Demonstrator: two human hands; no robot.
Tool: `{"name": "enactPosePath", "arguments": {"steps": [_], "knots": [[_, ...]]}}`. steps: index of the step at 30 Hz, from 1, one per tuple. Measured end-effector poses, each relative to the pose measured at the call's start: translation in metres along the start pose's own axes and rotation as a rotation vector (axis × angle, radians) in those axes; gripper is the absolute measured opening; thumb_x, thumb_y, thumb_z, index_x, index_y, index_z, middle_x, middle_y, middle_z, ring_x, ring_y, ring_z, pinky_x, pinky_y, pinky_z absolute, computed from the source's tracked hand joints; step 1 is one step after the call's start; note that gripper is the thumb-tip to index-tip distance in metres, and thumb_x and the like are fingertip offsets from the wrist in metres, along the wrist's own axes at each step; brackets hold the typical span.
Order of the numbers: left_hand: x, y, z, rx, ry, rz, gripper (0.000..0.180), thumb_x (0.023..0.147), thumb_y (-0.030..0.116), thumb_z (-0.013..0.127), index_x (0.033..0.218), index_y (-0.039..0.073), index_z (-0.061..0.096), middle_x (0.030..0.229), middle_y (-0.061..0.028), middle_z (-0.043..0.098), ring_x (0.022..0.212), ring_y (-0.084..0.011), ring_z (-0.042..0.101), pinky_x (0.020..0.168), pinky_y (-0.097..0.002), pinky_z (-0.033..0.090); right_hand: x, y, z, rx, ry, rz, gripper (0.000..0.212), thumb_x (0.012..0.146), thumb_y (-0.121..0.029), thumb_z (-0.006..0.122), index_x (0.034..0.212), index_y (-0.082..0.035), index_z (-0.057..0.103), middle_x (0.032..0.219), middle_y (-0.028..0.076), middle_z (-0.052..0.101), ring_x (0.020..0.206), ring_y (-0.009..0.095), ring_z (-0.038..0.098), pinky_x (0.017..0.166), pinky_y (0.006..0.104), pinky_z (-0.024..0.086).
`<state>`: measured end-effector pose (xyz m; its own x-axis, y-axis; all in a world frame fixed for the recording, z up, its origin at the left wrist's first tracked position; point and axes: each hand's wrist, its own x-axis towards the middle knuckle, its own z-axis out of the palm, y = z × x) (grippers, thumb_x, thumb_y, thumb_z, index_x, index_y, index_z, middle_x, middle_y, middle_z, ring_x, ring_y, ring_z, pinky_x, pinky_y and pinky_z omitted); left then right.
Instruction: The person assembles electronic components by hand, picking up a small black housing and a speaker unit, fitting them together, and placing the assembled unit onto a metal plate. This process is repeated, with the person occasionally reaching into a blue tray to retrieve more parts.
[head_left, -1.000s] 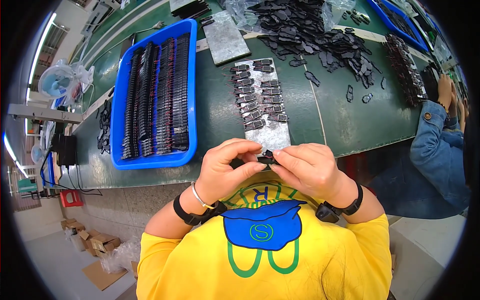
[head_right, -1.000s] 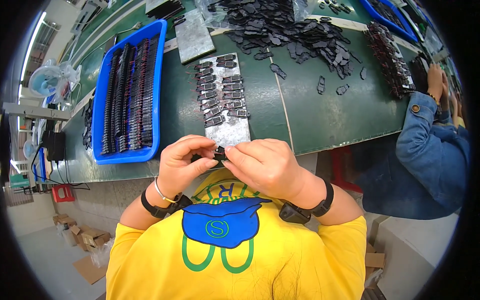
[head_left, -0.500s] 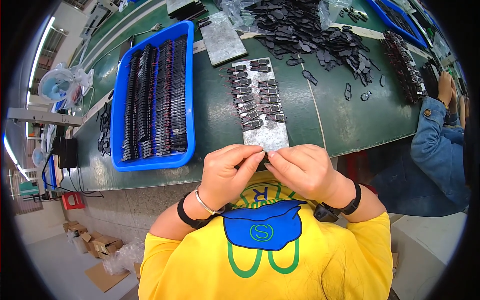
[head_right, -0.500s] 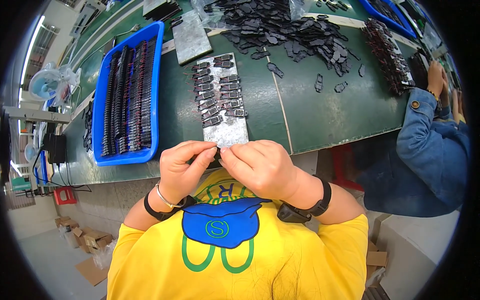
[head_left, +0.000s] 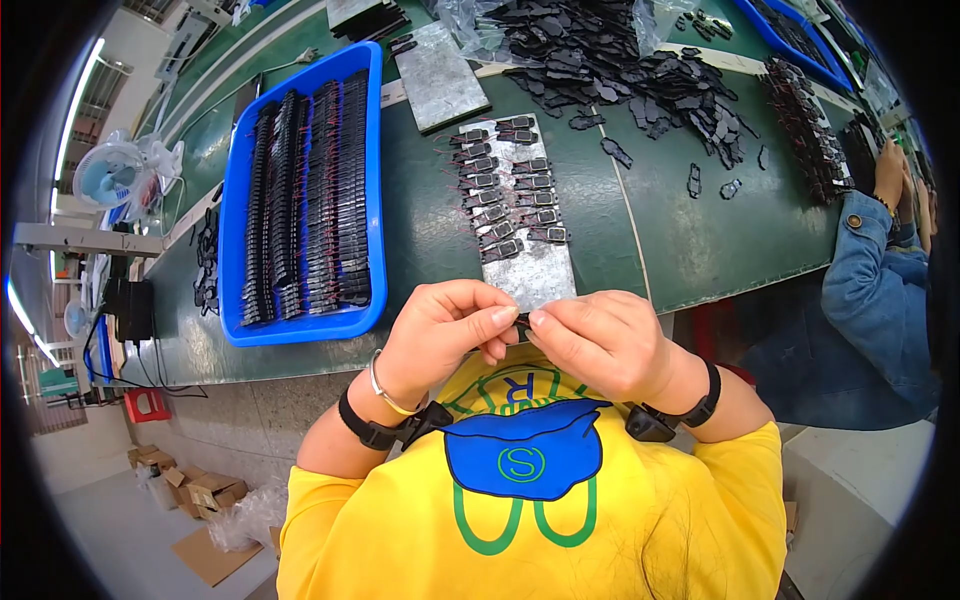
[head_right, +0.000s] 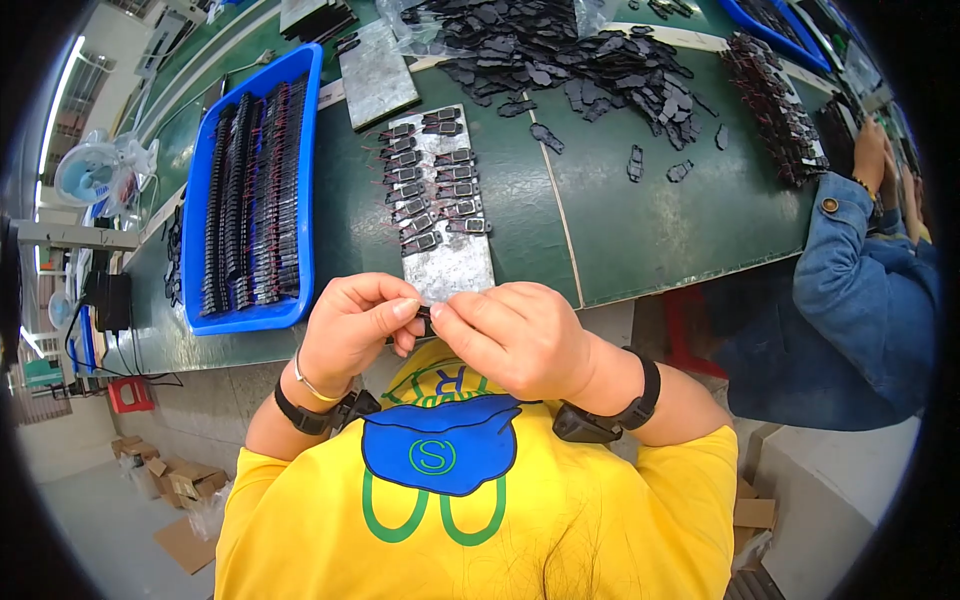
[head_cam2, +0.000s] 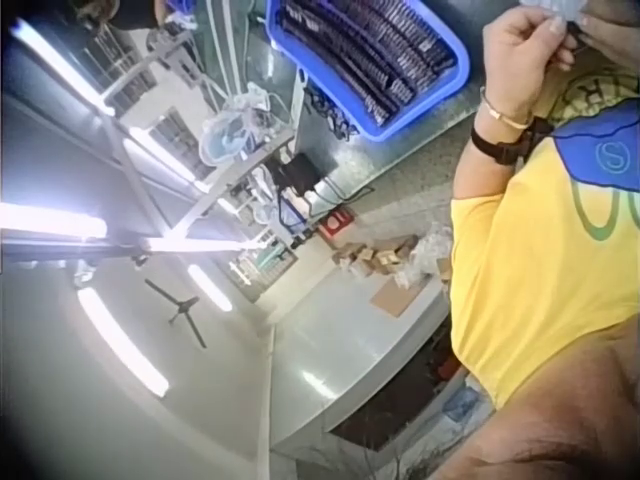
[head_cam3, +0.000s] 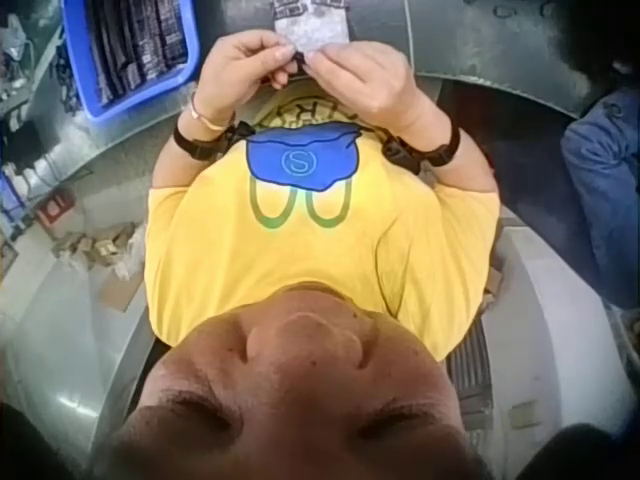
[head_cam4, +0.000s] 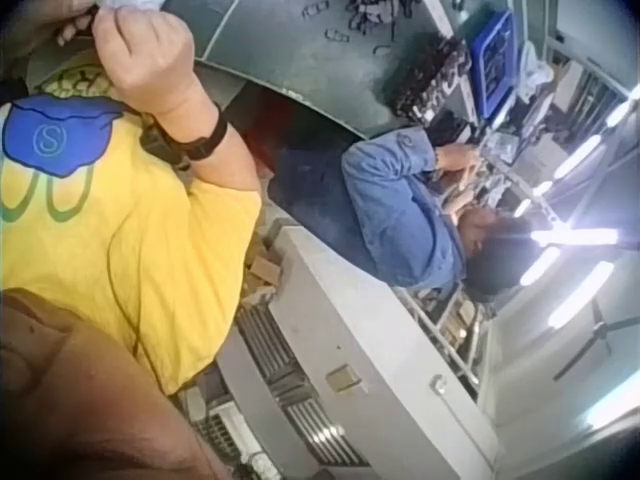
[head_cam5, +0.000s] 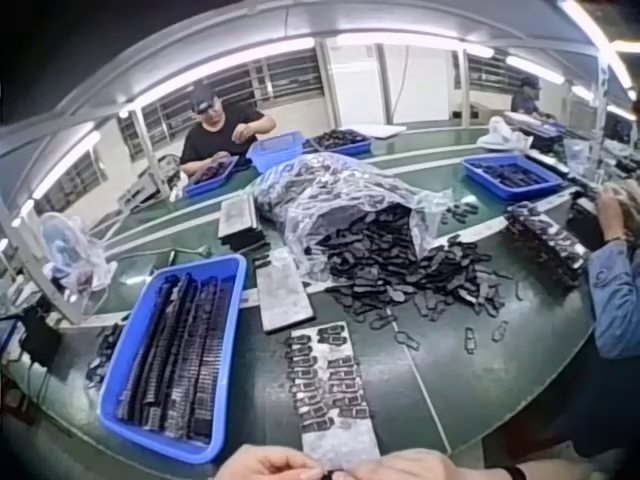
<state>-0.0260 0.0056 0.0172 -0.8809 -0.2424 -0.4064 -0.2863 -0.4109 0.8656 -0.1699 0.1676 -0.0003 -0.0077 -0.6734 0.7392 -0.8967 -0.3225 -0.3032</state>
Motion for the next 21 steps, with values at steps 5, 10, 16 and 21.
{"name": "enactPosePath", "arguments": {"steps": [5, 10, 16, 21], "knots": [[0.003, -0.001, -0.006, -0.034, -0.047, -0.016, 0.014, 0.091, 0.011, 0.062, 0.096, -0.002, 0.066, 0.078, -0.0066, 0.067, 0.065, -0.0089, 0.062, 0.059, -0.0217, 0.052, 0.001, 0.002, -0.001, 0.135, -0.008, 0.091, 0.024, 0.072, -0.005, 0.074, 0.092, 0.002, 0.064, 0.082, 0.011, 0.066, 0.064, 0.022, 0.064, 0.056, 0.0294, 0.051], [0.002, -0.003, -0.011, -0.054, -0.050, 0.037, 0.014, 0.091, 0.010, 0.063, 0.096, -0.002, 0.066, 0.078, -0.0074, 0.068, 0.063, -0.0096, 0.062, 0.058, -0.0221, 0.052, 0.015, 0.024, -0.032, 0.144, 0.003, 0.222, 0.025, 0.072, -0.007, 0.075, 0.094, 0.000, 0.065, 0.083, 0.012, 0.066, 0.066, 0.023, 0.064, 0.057, 0.0318, 0.051], [0.007, -0.005, -0.010, -0.101, -0.058, 0.082, 0.013, 0.090, 0.010, 0.064, 0.096, -0.002, 0.066, 0.078, -0.0083, 0.068, 0.062, -0.0100, 0.062, 0.057, -0.0227, 0.052, 0.029, 0.117, -0.057, -0.130, -0.140, 0.626, 0.030, 0.071, -0.013, 0.075, 0.097, -0.002, 0.065, 0.084, 0.012, 0.064, 0.066, 0.027, 0.062, 0.062, 0.0325, 0.051], [0.006, -0.005, -0.007, -0.084, -0.046, 0.088, 0.013, 0.090, 0.010, 0.064, 0.095, -0.001, 0.067, 0.078, -0.0081, 0.068, 0.062, -0.0098, 0.062, 0.058, -0.0229, 0.052, 0.065, 0.149, -0.042, -0.344, -0.569, 0.561, 0.023, 0.070, -0.013, 0.069, 0.088, 0.001, 0.065, 0.080, 0.016, 0.064, 0.072, 0.033, 0.063, 0.067, 0.0409, 0.051]]}}
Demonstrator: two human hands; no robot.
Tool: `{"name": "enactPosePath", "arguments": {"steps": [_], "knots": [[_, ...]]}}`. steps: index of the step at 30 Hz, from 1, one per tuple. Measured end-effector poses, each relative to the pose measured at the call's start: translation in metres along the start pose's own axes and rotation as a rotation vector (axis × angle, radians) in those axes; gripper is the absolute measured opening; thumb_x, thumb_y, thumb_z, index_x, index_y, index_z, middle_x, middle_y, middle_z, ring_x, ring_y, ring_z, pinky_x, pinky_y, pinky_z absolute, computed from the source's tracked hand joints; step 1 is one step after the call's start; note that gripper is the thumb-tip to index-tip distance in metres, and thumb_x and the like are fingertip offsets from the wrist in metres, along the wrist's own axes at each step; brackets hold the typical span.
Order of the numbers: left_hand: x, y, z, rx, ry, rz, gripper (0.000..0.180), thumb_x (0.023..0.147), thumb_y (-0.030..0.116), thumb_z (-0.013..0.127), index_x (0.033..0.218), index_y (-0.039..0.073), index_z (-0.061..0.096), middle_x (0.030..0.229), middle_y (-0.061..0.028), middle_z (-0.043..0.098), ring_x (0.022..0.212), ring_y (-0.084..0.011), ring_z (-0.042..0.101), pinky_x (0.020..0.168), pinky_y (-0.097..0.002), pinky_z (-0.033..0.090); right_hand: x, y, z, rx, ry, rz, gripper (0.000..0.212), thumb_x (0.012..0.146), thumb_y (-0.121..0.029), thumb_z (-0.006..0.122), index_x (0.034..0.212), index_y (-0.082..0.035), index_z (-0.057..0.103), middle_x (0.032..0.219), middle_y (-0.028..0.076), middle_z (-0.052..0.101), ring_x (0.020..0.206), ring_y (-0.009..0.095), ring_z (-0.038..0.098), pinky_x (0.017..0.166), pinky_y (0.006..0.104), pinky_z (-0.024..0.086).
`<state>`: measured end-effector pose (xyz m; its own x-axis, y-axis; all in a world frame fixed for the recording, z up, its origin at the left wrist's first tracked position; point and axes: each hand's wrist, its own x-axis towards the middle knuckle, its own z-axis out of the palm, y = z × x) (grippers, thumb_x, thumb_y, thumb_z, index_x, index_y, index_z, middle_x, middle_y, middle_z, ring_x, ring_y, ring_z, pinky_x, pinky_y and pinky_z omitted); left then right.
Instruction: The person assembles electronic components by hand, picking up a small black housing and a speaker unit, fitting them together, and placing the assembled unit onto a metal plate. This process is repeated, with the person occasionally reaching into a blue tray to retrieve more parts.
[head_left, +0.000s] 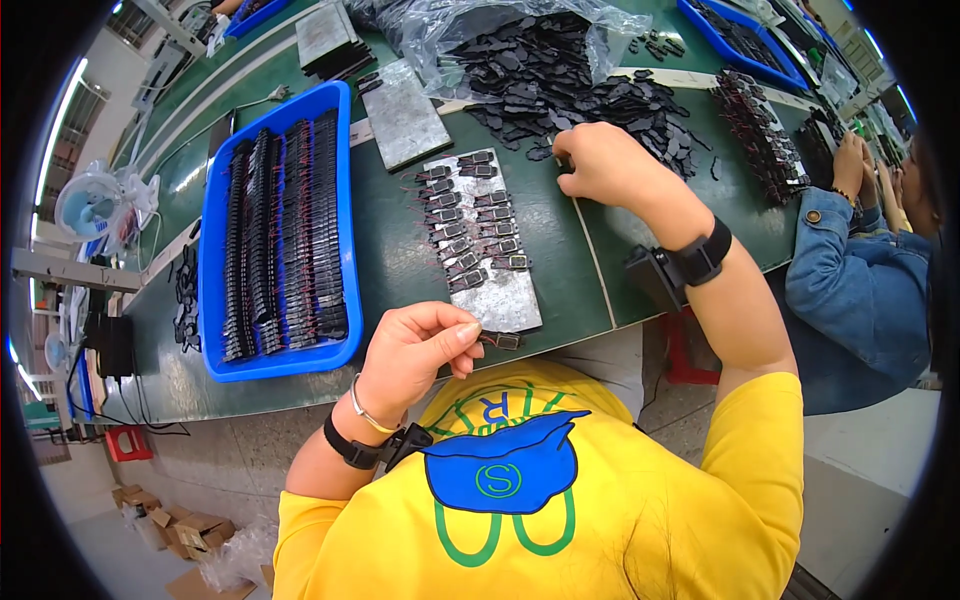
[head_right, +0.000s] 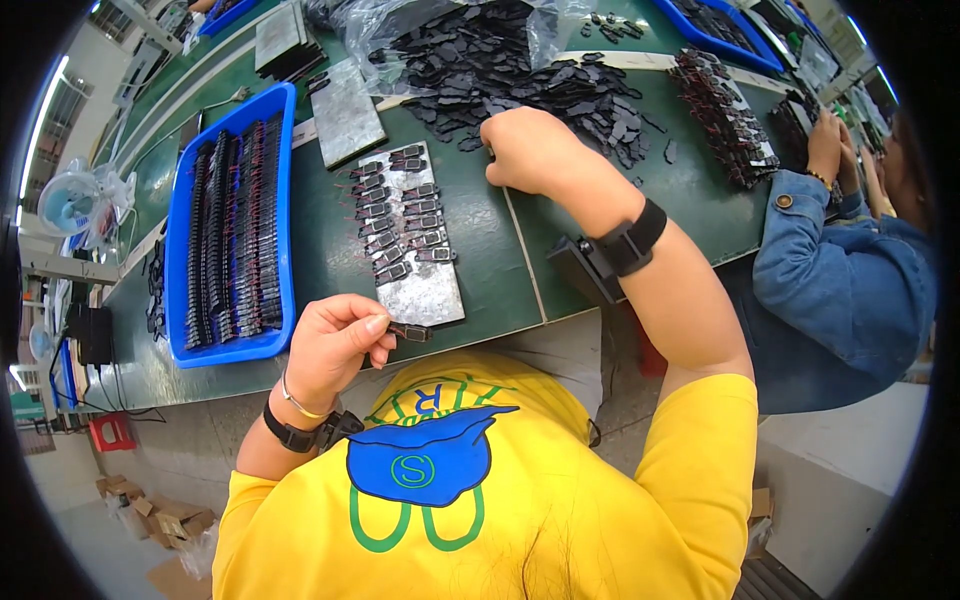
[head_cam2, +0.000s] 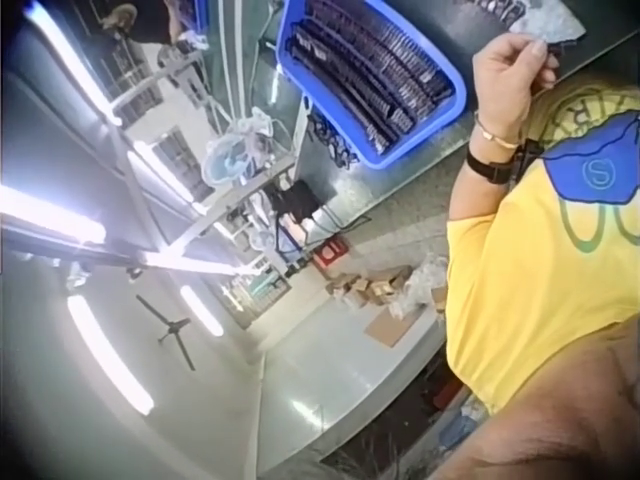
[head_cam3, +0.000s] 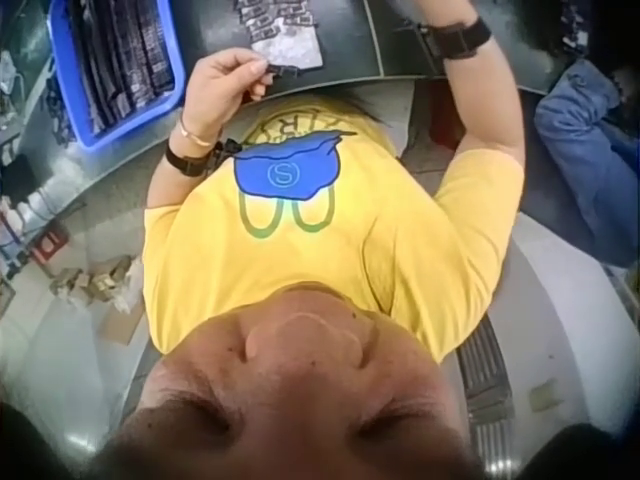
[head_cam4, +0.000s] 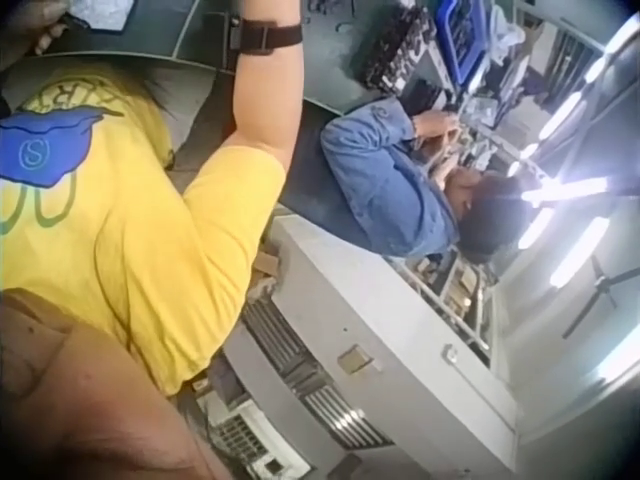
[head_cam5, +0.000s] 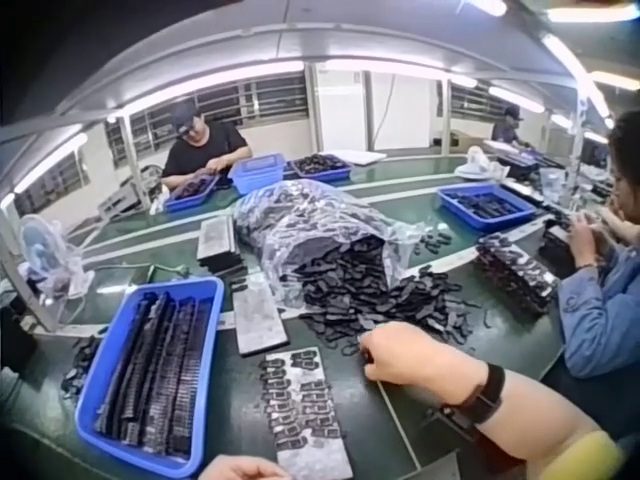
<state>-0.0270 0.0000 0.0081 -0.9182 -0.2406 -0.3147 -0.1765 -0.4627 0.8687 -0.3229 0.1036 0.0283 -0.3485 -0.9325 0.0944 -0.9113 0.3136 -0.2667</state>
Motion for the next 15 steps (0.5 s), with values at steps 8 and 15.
{"name": "enactPosePath", "arguments": {"steps": [8, 15], "knots": [[-0.001, 0.002, -0.005, -0.066, 0.093, -0.004, 0.012, 0.088, 0.008, 0.065, 0.092, -0.004, 0.065, 0.075, -0.0108, 0.067, 0.058, -0.0119, 0.061, 0.053, -0.0233, 0.052, -0.004, 0.004, 0.010, 0.050, -0.059, -0.003, 0.019, 0.069, -0.011, 0.066, 0.082, 0.002, 0.064, 0.077, 0.018, 0.064, 0.073, 0.034, 0.063, 0.068, 0.0402, 0.051], [-0.004, 0.000, -0.012, -0.049, 0.067, 0.012, 0.011, 0.088, 0.007, 0.065, 0.092, -0.004, 0.065, 0.075, -0.0108, 0.067, 0.058, -0.0118, 0.061, 0.053, -0.0231, 0.052, -0.022, 0.007, -0.010, 0.287, 0.018, 0.106, 0.021, 0.068, -0.011, 0.066, 0.084, 0.003, 0.063, 0.080, 0.018, 0.065, 0.073, 0.033, 0.063, 0.067, 0.0396, 0.050]]}}
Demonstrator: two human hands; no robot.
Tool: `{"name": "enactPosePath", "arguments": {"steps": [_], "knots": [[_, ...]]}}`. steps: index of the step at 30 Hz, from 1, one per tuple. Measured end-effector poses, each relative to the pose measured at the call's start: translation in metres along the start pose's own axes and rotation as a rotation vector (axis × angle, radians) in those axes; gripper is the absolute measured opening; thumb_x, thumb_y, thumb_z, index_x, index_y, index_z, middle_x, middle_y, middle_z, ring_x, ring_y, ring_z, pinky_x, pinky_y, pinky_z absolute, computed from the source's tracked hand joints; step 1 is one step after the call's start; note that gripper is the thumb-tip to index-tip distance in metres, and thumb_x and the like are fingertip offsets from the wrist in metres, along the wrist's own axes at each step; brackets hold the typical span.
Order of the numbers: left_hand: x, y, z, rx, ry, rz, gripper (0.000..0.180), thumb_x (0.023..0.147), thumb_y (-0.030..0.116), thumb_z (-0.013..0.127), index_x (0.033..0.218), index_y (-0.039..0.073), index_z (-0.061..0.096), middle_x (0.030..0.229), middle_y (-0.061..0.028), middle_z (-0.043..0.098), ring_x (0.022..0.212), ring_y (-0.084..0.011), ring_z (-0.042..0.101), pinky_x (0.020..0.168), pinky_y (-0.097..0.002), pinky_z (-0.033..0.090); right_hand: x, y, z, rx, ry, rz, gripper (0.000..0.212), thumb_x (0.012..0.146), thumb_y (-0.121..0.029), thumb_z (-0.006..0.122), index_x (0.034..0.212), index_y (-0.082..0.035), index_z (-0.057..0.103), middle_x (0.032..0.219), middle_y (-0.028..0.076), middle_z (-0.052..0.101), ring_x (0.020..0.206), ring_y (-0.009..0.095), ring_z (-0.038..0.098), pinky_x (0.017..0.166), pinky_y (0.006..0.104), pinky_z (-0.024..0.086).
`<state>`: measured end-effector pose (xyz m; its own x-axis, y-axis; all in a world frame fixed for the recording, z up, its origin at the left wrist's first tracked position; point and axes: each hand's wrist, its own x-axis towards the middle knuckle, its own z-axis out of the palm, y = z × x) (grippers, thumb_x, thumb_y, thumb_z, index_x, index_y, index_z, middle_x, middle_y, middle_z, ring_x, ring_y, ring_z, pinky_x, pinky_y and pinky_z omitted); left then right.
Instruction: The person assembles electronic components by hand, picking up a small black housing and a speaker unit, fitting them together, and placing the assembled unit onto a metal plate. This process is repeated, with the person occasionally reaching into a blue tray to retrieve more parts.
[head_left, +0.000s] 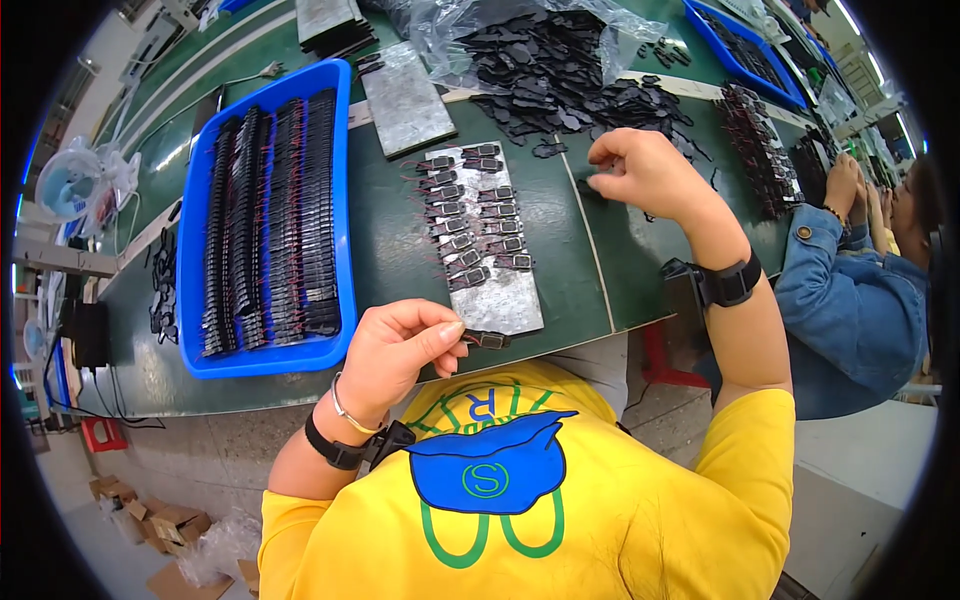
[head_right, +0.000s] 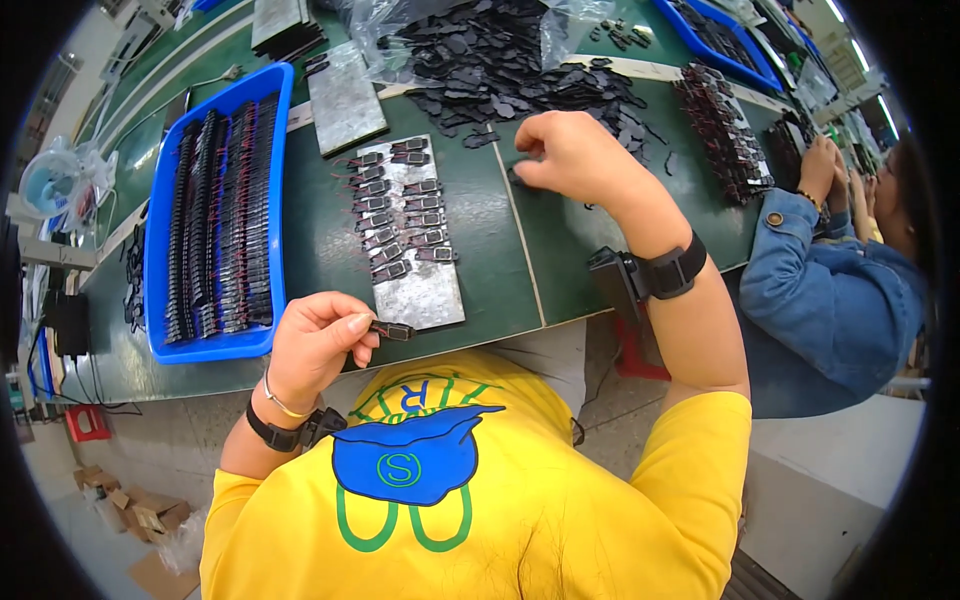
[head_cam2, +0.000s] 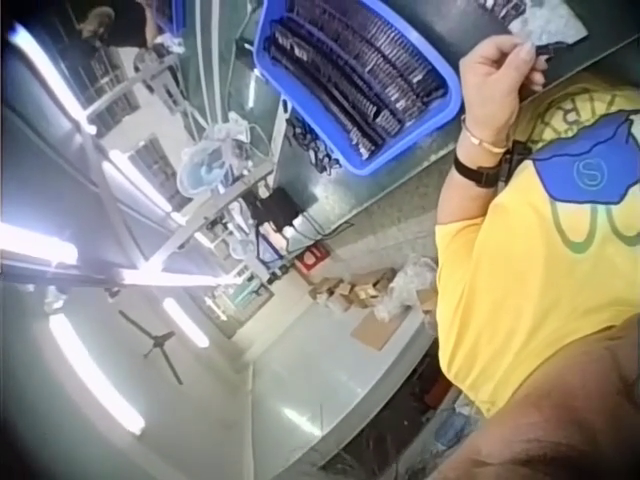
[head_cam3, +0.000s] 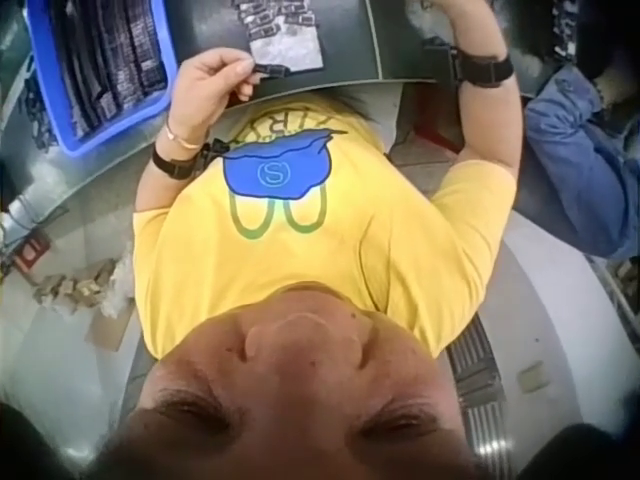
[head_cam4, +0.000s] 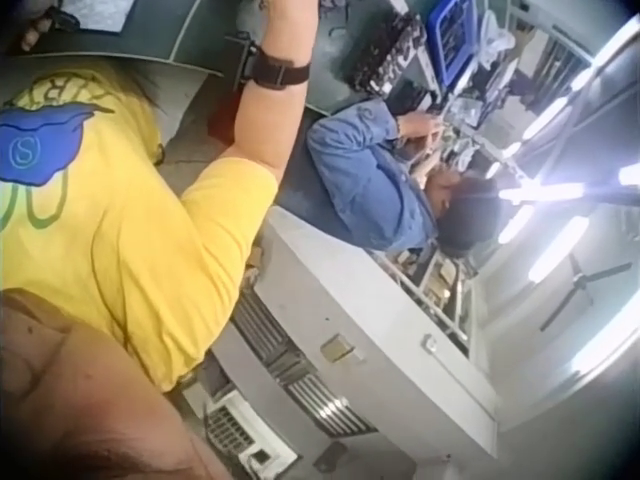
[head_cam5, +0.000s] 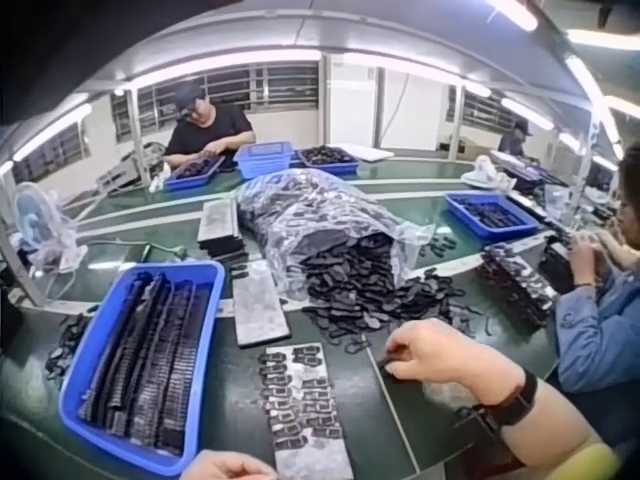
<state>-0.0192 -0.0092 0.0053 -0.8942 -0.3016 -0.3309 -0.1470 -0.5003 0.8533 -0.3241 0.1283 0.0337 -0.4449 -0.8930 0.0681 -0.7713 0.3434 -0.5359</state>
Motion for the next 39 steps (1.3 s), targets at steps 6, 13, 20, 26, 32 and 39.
{"name": "enactPosePath", "arguments": {"steps": [6, 13, 20, 26, 32, 39], "knots": [[0.004, -0.002, -0.001, 0.007, -0.076, -0.007, 0.012, 0.090, 0.008, 0.064, 0.095, -0.002, 0.067, 0.079, -0.0091, 0.068, 0.063, -0.0107, 0.063, 0.059, -0.0233, 0.053, 0.009, -0.013, 0.009, -0.358, -0.269, -0.023, 0.024, 0.069, -0.013, 0.068, 0.087, 0.003, 0.063, 0.084, 0.017, 0.066, 0.073, 0.033, 0.064, 0.069, 0.0389, 0.051], [-0.003, -0.003, -0.007, -0.019, -0.025, 0.017, 0.012, 0.090, 0.008, 0.064, 0.096, -0.001, 0.066, 0.079, -0.0091, 0.068, 0.063, -0.0109, 0.063, 0.060, -0.0237, 0.053, -0.022, -0.024, 0.015, 0.027, -0.024, -0.069, 0.024, 0.069, -0.007, 0.070, 0.090, 0.001, 0.062, 0.083, 0.013, 0.064, 0.070, 0.028, 0.062, 0.067, 0.0350, 0.051], [-0.003, -0.001, -0.008, 0.004, -0.042, 0.012, 0.011, 0.089, 0.007, 0.064, 0.095, -0.002, 0.066, 0.079, -0.0091, 0.068, 0.064, -0.0109, 0.062, 0.060, -0.0238, 0.053, -0.081, 0.003, 0.030, 0.127, 0.325, -0.207, 0.022, 0.071, -0.001, 0.069, 0.091, 0.001, 0.062, 0.083, 0.010, 0.061, 0.068, 0.020, 0.061, 0.063, 0.0291, 0.050], [0.000, -0.003, -0.006, 0.022, -0.054, 0.018, 0.011, 0.089, 0.007, 0.064, 0.095, -0.002, 0.066, 0.079, -0.0090, 0.068, 0.063, -0.0110, 0.062, 0.060, -0.0238, 0.053, -0.093, -0.006, 0.023, 0.036, 0.295, -0.069, 0.021, 0.072, -0.002, 0.069, 0.091, 0.002, 0.062, 0.084, 0.011, 0.060, 0.064, 0.021, 0.060, 0.063, 0.0308, 0.051], [0.000, -0.001, 0.003, 0.027, 0.011, -0.014, 0.013, 0.090, 0.009, 0.064, 0.095, -0.002, 0.066, 0.078, -0.0087, 0.068, 0.063, -0.0105, 0.062, 0.059, -0.0237, 0.053, -0.075, -0.002, 0.001, -0.051, -0.023, -0.020, 0.019, 0.071, -0.002, 0.068, 0.089, 0.002, 0.063, 0.081, 0.012, 0.058, 0.066, 0.021, 0.060, 0.061, 0.0312, 0.049], [-0.002, -0.002, 0.001, 0.001, 0.089, 0.005, 0.011, 0.089, 0.006, 0.064, 0.094, -0.004, 0.065, 0.077, -0.0110, 0.067, 0.059, -0.0120, 0.062, 0.053, -0.0232, 0.052, -0.084, -0.003, 0.022, -0.061, 0.108, 0.017, 0.021, 0.069, 0.001, 0.066, 0.090, 0.001, 0.062, 0.081, 0.011, 0.058, 0.063, 0.020, 0.059, 0.061, 0.0286, 0.049]]}}
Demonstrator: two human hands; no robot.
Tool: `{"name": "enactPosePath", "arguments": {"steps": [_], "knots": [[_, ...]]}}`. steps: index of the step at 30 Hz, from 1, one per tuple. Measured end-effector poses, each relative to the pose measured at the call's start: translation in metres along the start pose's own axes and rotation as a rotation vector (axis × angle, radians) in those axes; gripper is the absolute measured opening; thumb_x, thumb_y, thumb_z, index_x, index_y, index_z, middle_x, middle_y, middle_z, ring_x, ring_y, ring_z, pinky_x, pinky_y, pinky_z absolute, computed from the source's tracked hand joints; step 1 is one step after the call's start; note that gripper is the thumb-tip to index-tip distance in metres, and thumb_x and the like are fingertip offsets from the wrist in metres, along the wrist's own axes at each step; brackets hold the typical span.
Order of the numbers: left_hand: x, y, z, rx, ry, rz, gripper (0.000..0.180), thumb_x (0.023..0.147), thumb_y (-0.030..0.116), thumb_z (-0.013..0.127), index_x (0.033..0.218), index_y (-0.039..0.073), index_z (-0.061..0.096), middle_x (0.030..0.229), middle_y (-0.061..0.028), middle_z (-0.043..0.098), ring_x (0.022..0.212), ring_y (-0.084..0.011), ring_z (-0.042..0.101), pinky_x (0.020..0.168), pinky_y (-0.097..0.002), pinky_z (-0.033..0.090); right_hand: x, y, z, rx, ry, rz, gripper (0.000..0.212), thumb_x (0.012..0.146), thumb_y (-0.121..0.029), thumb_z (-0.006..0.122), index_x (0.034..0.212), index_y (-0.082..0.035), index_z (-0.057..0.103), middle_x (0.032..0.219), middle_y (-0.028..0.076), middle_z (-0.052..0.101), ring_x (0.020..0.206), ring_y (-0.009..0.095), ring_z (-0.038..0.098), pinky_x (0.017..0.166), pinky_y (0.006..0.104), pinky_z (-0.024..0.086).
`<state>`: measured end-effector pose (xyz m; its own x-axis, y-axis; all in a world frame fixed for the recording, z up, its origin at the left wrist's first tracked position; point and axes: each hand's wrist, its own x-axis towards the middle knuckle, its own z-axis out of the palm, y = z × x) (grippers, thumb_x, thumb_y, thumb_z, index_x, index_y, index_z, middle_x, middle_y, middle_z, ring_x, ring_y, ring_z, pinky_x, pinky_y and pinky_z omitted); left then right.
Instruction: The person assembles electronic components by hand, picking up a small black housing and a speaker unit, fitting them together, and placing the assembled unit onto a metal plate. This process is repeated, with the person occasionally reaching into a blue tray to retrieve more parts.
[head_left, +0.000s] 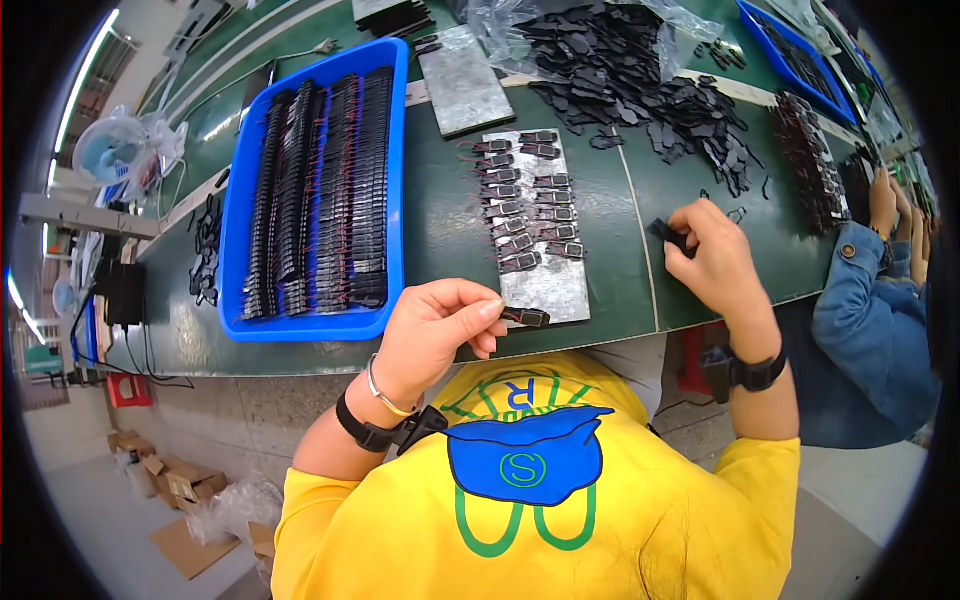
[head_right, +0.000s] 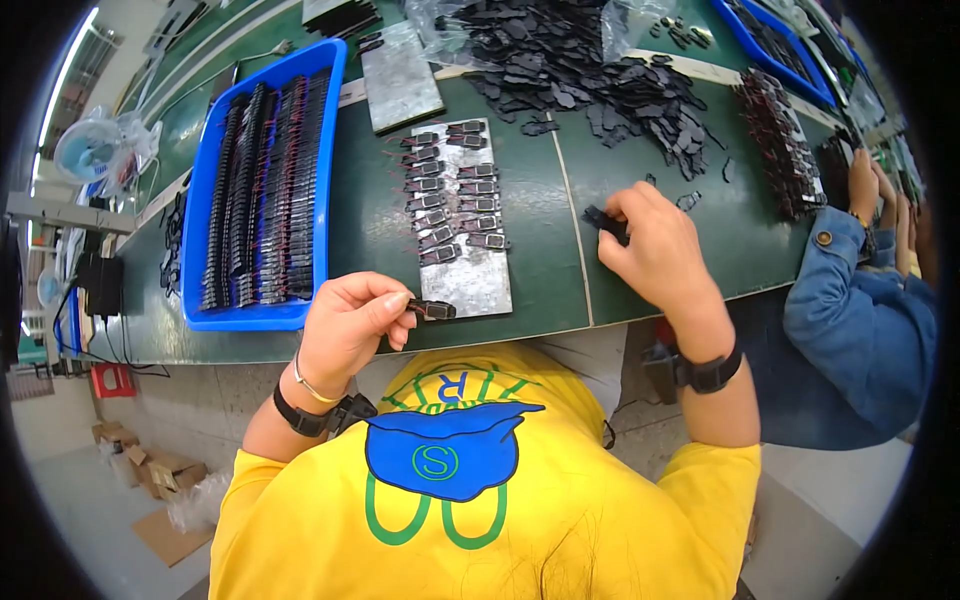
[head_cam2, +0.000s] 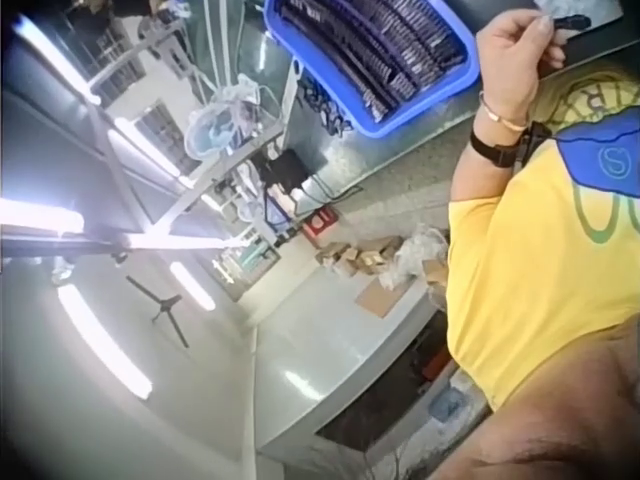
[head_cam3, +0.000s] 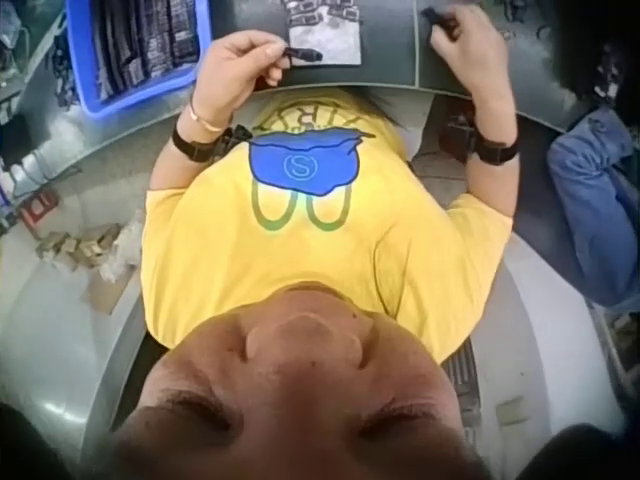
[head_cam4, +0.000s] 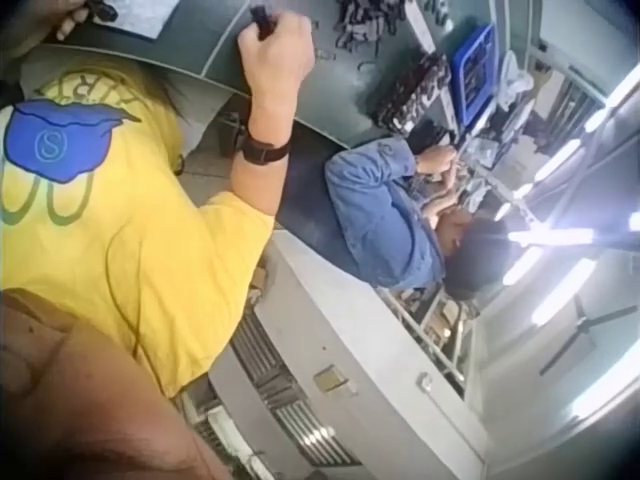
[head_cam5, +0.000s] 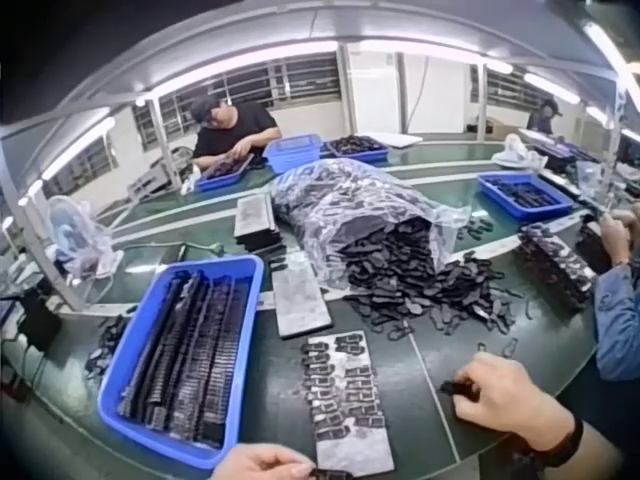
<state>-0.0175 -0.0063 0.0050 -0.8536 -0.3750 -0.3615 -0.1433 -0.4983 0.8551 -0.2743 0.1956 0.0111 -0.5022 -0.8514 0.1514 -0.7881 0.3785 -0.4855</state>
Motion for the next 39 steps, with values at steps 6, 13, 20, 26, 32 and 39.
{"name": "enactPosePath", "arguments": {"steps": [6, 13, 20, 26, 32, 39], "knots": [[-0.001, -0.001, 0.003, 0.066, 0.008, 0.038, 0.012, 0.088, 0.007, 0.065, 0.095, -0.003, 0.066, 0.078, -0.0103, 0.068, 0.060, -0.0108, 0.062, 0.055, -0.0226, 0.052, -0.021, -0.035, 0.022, 0.195, 0.330, -0.075, 0.026, 0.067, 0.003, 0.067, 0.093, 0.001, 0.060, 0.080, 0.011, 0.060, 0.065, 0.019, 0.058, 0.062, 0.0287, 0.049], [0.000, -0.004, 0.016, 0.150, 0.011, 0.069, 0.012, 0.089, 0.008, 0.065, 0.095, -0.002, 0.067, 0.077, -0.0081, 0.068, 0.061, -0.0096, 0.062, 0.057, -0.0213, 0.052, -0.024, -0.091, 0.032, 0.390, 0.236, -0.481, 0.030, 0.066, 0.002, 0.071, 0.094, -0.001, 0.061, 0.082, 0.012, 0.062, 0.066, 0.026, 0.060, 0.062, 0.0314, 0.051], [-0.001, -0.007, 0.021, 0.139, -0.018, 0.063, 0.013, 0.091, 0.011, 0.064, 0.097, 0.000, 0.067, 0.078, -0.0044, 0.067, 0.064, -0.0069, 0.060, 0.060, -0.0200, 0.050, -0.033, -0.112, 0.040, 0.143, 0.237, -0.457, 0.031, 0.067, 0.002, 0.073, 0.095, 0.002, 0.060, 0.089, 0.016, 0.065, 0.073, 0.030, 0.065, 0.063, 0.0349, 0.054], [-0.001, -0.009, 0.016, -0.001, -0.022, 0.006, 0.012, 0.090, 0.008, 0.063, 0.097, -0.002, 0.066, 0.079, -0.0096, 0.068, 0.063, -0.0114, 0.063, 0.058, -0.0229, 0.053, -0.033, -0.113, 0.047, 0.131, 0.266, -0.461, 0.025, 0.069, 0.000, 0.069, 0.093, 0.004, 0.061, 0.089, 0.017, 0.065, 0.072, 0.029, 0.066, 0.061, 0.0340, 0.055], [-0.001, -0.011, 0.015, -0.068, -0.047, -0.004, 0.013, 0.091, 0.009, 0.062, 0.097, -0.002, 0.065, 0.079, -0.0112, 0.069, 0.063, -0.0134, 0.064, 0.058, -0.0242, 0.054, -0.033, -0.113, 0.048, 0.115, 0.271, -0.455, 0.026, 0.069, 0.000, 0.069, 0.094, 0.005, 0.062, 0.089, 0.018, 0.065, 0.072, 0.029, 0.067, 0.062, 0.0338, 0.055], [-0.003, -0.012, 0.016, -0.072, -0.035, 0.023, 0.013, 0.091, 0.010, 0.062, 0.097, -0.002, 0.065, 0.079, -0.0116, 0.069, 0.063, -0.0141, 0.065, 0.058, -0.0246, 0.054, -0.034, -0.113, 0.051, 0.122, 0.272, -0.453, 0.030, 0.066, 0.004, 0.073, 0.094, 0.005, 0.061, 0.091, 0.018, 0.066, 0.076, 0.031, 0.067, 0.064, 0.0351, 0.056]]}}
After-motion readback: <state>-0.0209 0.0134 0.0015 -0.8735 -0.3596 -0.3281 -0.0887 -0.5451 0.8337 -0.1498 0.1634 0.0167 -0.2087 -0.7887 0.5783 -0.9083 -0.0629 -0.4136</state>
